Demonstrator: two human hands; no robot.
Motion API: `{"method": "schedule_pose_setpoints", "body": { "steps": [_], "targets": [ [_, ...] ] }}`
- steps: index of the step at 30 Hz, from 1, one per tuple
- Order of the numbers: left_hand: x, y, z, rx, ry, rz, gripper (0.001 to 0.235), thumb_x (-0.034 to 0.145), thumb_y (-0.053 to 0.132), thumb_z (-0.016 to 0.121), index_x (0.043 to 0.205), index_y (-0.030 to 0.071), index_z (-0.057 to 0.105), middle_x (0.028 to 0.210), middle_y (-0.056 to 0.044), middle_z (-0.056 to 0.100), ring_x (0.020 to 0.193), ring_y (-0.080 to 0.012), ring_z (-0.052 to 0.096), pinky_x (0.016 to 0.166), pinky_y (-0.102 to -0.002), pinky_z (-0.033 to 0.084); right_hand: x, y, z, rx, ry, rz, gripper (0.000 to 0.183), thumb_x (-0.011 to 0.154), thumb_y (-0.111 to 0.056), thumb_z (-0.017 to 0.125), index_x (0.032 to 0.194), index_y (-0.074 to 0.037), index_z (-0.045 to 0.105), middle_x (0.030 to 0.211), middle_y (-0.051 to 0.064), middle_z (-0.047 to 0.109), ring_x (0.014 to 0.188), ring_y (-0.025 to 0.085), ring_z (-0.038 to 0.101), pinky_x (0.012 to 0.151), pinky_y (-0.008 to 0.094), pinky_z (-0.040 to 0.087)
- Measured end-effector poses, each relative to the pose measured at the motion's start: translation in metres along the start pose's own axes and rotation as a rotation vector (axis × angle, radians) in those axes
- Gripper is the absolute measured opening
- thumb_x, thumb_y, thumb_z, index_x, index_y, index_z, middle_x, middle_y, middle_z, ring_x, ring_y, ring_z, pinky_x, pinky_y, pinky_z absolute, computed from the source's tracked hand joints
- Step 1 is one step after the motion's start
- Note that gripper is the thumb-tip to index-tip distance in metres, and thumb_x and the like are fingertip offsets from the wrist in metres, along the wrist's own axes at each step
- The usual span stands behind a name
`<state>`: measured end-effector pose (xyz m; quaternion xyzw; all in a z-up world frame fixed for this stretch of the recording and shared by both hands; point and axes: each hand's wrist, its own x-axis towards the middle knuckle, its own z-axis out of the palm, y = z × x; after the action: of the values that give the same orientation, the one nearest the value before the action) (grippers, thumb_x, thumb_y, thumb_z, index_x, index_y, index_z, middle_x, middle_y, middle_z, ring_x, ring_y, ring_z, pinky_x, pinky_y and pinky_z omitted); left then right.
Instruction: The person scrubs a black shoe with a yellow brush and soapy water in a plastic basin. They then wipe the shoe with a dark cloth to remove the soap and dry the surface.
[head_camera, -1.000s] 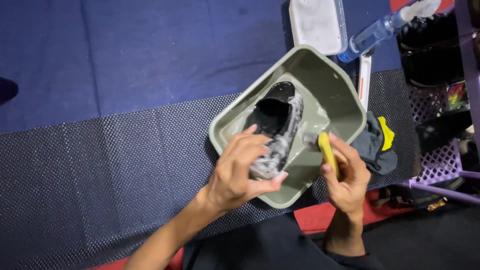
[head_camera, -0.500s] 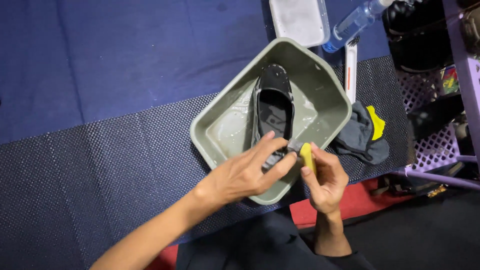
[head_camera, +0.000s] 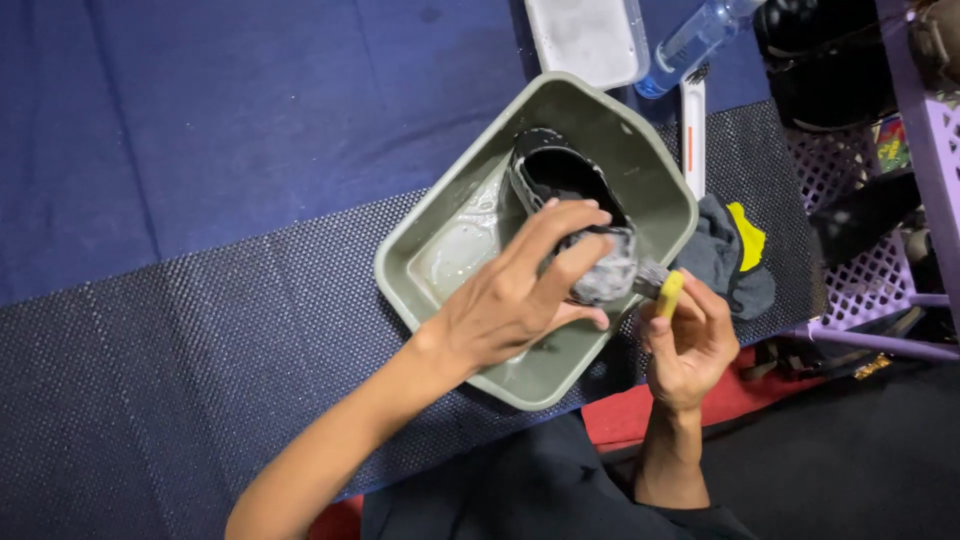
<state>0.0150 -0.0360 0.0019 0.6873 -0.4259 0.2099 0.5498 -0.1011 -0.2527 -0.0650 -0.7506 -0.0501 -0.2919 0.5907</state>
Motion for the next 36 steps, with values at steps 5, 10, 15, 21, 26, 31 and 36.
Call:
{"method": "schedule_pose_setpoints", "body": {
  "steps": [5,10,15,21,26,31,36],
  "targets": [
    [0.005,0.007,0.029,0.007,-0.015,0.076,0.053,0.111,0.036,0.032,0.144,-0.002,0.047,0.125,-0.023,0.058,0.120,-0.0415,0.063,0.113,-0.055,0.051,-0.033,0.018,-0.005,-0.216,0.230,-0.339,0.034,0.071,0.003,0.091,0.094,0.010,0.067,0.064,0.022,0.057,0.049,0.026,0.050,0.051,0.040,0.048],
    [0.008,0.006,0.038,0.004,0.042,0.101,0.051,0.109,0.036,0.042,0.139,-0.004,0.048,0.124,-0.023,0.061,0.115,-0.0426,0.067,0.110,-0.056,0.053,-0.007,-0.002,0.008,-0.157,0.334,-0.421,0.017,0.080,0.010,0.079,0.080,0.014,0.062,0.058,0.021,0.054,0.056,0.027,0.046,0.055,0.036,0.043],
    [0.019,0.011,0.034,0.034,0.089,0.116,0.047,0.108,0.033,0.047,0.134,-0.007,0.052,0.121,-0.024,0.064,0.109,-0.0429,0.069,0.107,-0.055,0.055,-0.007,-0.011,0.009,-0.318,0.225,-0.452,0.014,0.068,0.017,0.071,0.075,0.005,0.069,0.065,0.023,0.059,0.063,0.036,0.050,0.067,0.048,0.046],
    [0.017,0.009,0.041,0.151,0.113,0.165,0.036,0.111,0.020,0.042,0.127,-0.008,0.056,0.118,-0.024,0.065,0.103,-0.0421,0.072,0.101,-0.054,0.059,-0.003,-0.029,0.022,-0.497,0.180,-0.401,0.017,0.070,0.013,0.073,0.064,-0.004,0.071,0.069,0.016,0.064,0.064,0.033,0.054,0.069,0.044,0.047],
    [0.015,0.006,0.048,0.091,0.140,0.156,0.043,0.109,0.029,0.047,0.128,-0.009,0.056,0.119,-0.027,0.062,0.102,-0.0452,0.068,0.101,-0.055,0.058,0.001,-0.036,0.032,-0.497,0.177,-0.485,0.018,0.079,0.005,0.077,0.084,-0.012,0.077,0.071,0.017,0.065,0.062,0.035,0.052,0.076,0.048,0.040],
    [0.015,0.012,0.047,0.062,0.132,0.125,0.035,0.110,0.019,0.045,0.126,-0.010,0.056,0.116,-0.026,0.063,0.098,-0.0444,0.069,0.096,-0.054,0.061,0.000,-0.028,0.011,-0.545,0.179,-0.478,0.007,0.082,-0.001,0.076,0.087,-0.005,0.076,0.075,0.020,0.064,0.069,0.036,0.050,0.084,0.051,0.039],
    [0.015,0.015,0.045,0.155,0.135,0.168,0.029,0.108,0.011,0.043,0.123,-0.010,0.058,0.108,-0.024,0.062,0.091,-0.0410,0.069,0.091,-0.050,0.064,0.015,-0.035,0.007,-0.535,0.195,-0.473,0.011,0.082,0.005,0.072,0.076,-0.004,0.073,0.073,0.022,0.061,0.072,0.037,0.052,0.092,0.049,0.039]
  ]
}}
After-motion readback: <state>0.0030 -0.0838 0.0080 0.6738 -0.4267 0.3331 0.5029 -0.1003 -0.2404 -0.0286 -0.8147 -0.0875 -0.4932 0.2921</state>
